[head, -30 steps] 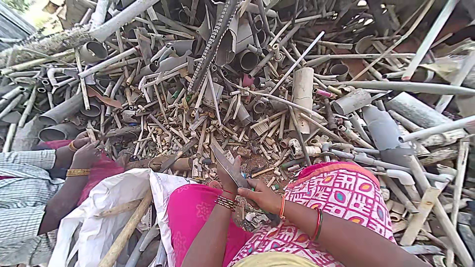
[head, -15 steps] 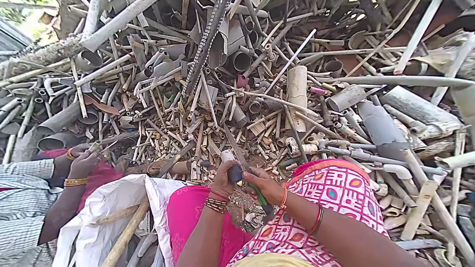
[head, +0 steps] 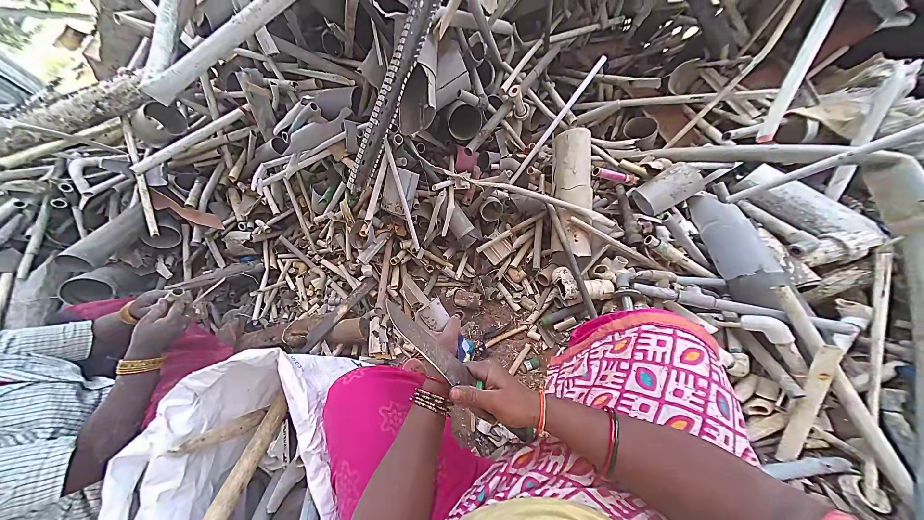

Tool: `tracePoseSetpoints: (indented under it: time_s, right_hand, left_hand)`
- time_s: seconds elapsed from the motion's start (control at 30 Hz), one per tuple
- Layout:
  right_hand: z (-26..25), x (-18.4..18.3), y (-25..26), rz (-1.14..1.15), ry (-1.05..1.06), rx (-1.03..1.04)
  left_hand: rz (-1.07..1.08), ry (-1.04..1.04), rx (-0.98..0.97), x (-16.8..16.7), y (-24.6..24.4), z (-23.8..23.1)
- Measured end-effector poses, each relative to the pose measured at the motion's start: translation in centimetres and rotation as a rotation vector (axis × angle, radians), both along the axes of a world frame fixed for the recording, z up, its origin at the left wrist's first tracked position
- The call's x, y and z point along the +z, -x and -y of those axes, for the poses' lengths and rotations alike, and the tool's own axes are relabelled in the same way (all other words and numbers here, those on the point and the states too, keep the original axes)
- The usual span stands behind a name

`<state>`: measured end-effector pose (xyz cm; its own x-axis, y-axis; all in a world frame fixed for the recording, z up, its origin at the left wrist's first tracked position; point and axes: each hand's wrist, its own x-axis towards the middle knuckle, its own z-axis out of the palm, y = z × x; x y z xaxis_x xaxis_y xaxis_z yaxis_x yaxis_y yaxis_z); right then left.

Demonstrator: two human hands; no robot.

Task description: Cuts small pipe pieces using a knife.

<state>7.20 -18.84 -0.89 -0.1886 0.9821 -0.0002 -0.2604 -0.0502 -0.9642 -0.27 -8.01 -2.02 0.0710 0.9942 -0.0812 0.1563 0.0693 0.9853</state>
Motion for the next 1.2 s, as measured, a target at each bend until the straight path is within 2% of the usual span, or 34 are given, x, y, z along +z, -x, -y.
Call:
tracePoseSetpoints:
  time_s: [0.07,0.17,0.23,0.3,0.37,0.5,0.6,0.7,0.83,0.93,1.03,1.1,1.13,1.17,1.2]
  right_hand:
    - [-0.3,0.4,-0.1,-0.011,-0.008,-0.034]
    - [-0.7,0.8,-0.3,-0.154,0.028,-0.104]
    - [-1.1,1.3,-0.9,-0.301,0.067,-0.145]
    - [-1.3,1.8,-1.8,-0.407,0.113,-0.192]
    - [-1.3,2.1,-2.7,-0.43,0.147,-0.225]
    - [-1.0,1.7,-2.6,-0.432,0.137,-0.182]
    - [-1.4,1.3,-2.4,-0.324,0.068,-0.05]
    - [-1.1,0.3,-1.8,-0.191,0.037,0.031]
    - [-0.7,0.1,-2.0,-0.17,0.071,0.01]
    - [-0.7,-0.5,-1.1,-0.251,0.131,-0.065]
    - [-1.3,-1.2,-0.5,-0.285,0.126,-0.132]
    - [-1.5,-1.0,-0.1,-0.271,0.035,-0.111]
    - [-1.6,-0.2,0.0,-0.264,-0.087,-0.045]
    - [-1.8,1.6,0.1,-0.23,-0.282,0.068]
    - [-2.5,4.3,-0.1,-0.192,-0.449,0.13]
  left_hand:
    - [0.134,0.054,-0.078,-0.1,0.2,-0.2]
    - [0.483,0.355,-0.236,-0.3,1.0,-1.0]
    - [0.625,0.514,-0.234,1.0,1.5,-1.3]
    - [0.734,0.548,-0.259,2.8,1.9,-1.3]
    - [0.77,0.532,-0.28,3.2,2.0,-1.5]
    - [0.738,0.553,-0.3,1.9,2.5,-1.3]
    - [0.632,0.511,-0.26,2.1,1.7,-1.2]
    - [0.509,0.455,-0.265,0.9,1.2,-0.7]
    - [0.321,0.304,-0.349,0.3,0.5,-1.0]
    - [0.106,0.152,-0.32,0.8,1.3,-1.3]
    - [0.03,0.027,-0.278,1.8,1.7,-1.5]
    - [-0.064,-0.011,-0.256,1.3,2.0,-1.7]
    - [-0.222,-0.012,-0.272,0.6,2.5,-2.0]
    - [-0.467,0.029,-0.318,-0.5,3.4,-2.7]
    - [-0.593,0.185,-0.352,-2.2,3.8,-3.8]
